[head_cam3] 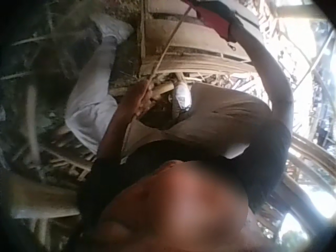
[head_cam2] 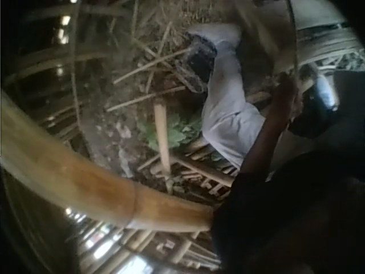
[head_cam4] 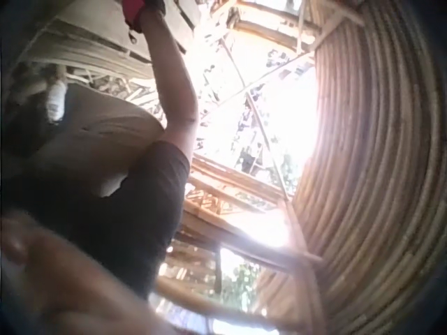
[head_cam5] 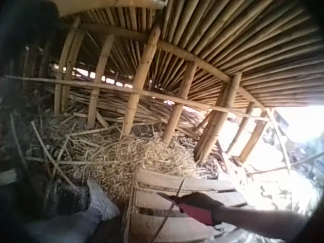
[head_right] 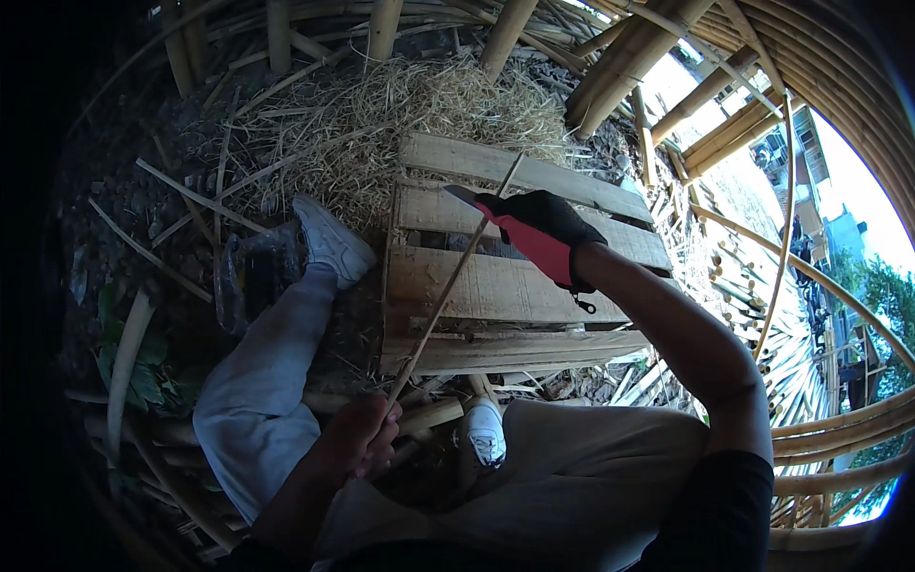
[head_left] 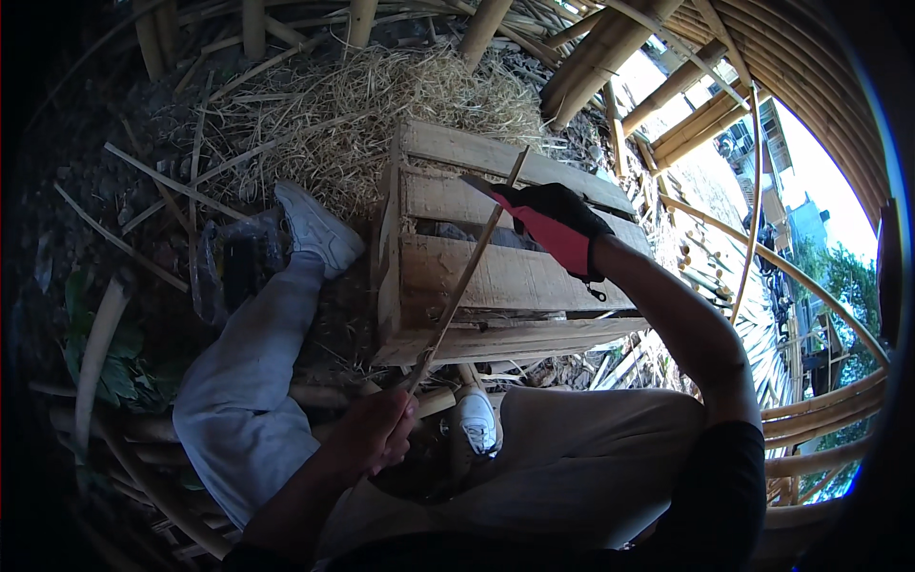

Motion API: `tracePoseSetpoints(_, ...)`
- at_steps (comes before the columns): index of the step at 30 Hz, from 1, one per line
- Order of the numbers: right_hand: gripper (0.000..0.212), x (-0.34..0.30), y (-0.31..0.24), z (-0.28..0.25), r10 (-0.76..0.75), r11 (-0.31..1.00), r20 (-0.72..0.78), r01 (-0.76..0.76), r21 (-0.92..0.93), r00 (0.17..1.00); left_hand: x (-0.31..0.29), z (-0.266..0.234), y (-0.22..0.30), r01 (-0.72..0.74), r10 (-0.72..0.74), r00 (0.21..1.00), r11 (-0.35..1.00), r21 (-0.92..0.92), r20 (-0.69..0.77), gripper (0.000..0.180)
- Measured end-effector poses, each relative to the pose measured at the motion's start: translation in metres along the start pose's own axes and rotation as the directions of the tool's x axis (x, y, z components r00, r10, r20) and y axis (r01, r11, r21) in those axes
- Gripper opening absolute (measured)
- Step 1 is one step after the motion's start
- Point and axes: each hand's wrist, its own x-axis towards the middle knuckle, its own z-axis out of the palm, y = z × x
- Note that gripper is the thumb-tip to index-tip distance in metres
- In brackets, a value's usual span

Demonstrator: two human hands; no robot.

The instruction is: The person sits on the ground and uses a knife to shave and smooth a long bamboo stick. They repeatedly scrape the surface of the stick, rotating it to work on different sides.

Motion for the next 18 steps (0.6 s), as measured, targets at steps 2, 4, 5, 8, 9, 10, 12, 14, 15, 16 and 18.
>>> tracePoseSetpoints(2, 0.044, -0.003, -0.006, 0.002, 0.0, 1.0, 0.015, 0.0, -0.001, 1.0, 0.002, -0.002, -0.002, -0.011, 0.011, 1.0, 1.0, -0.013, 0.024, 0.037)
tracePoseSetpoints(4, 0.043, -0.015, -0.008, 0.018, -0.104, 0.994, 0.02, 0.103, 0.048, 0.994, 0.0, -0.003, -0.003, -0.012, 0.012, 0.999, 1.0, -0.009, 0.035, 0.036)
tracePoseSetpoints(5, 0.042, -0.016, -0.007, 0.026, -0.177, 0.981, 0.001, 0.177, 0.083, 0.984, 0.0, -0.003, -0.004, -0.016, 0.016, 0.999, 1.0, -0.006, 0.041, 0.036)
tracePoseSetpoints(8, 0.039, -0.002, 0.005, 0.003, -0.046, 0.999, 0.003, 0.046, 0.026, 0.999, 0.004, -0.001, -0.001, 0.005, -0.003, 0.999, 0.999, -0.038, 0.045, 0.036)
tracePoseSetpoints(9, 0.038, -0.004, -0.007, 0.0, 0.009, 1.0, 0.021, -0.009, -0.015, 1.0, 0.002, -0.002, -0.003, 0.001, 0.0, 0.999, 0.999, -0.039, 0.035, 0.036)
tracePoseSetpoints(10, 0.036, -0.008, -0.019, 0.001, 0.068, 0.996, 0.044, -0.066, -0.053, 0.997, 0.0, -0.004, -0.005, -0.003, 0.004, 1.0, 0.999, -0.041, 0.026, 0.036)
tracePoseSetpoints(12, 0.036, -0.02, -0.011, 0.027, -0.098, 0.989, -0.013, 0.099, 0.108, 0.995, 0.001, -0.003, -0.004, -0.022, 0.023, 0.999, 0.999, -0.039, 0.033, 0.036)
tracePoseSetpoints(14, 0.035, -0.016, -0.008, 0.019, -0.141, 0.99, 0.049, 0.14, 0.023, 0.989, 0.002, -0.002, -0.004, -0.026, 0.027, 0.999, 0.999, -0.033, 0.045, 0.036)
tracePoseSetpoints(15, 0.038, -0.015, -0.012, 0.011, -0.111, 0.994, -0.011, 0.111, -0.013, 0.994, 0.002, -0.002, -0.004, -0.028, 0.029, 0.999, 0.999, -0.029, 0.037, 0.036)
tracePoseSetpoints(16, 0.039, -0.011, -0.01, 0.005, -0.062, 0.997, -0.014, 0.062, -0.046, 0.998, 0.003, -0.002, -0.003, -0.03, 0.031, 0.999, 0.999, -0.026, 0.029, 0.036)
tracePoseSetpoints(18, 0.038, -0.017, -0.023, 0.008, -0.12, 0.986, -0.028, 0.116, -0.121, 0.992, 0.001, -0.002, -0.003, -0.011, 0.011, 1.0, 1.0, -0.014, 0.022, 0.037)
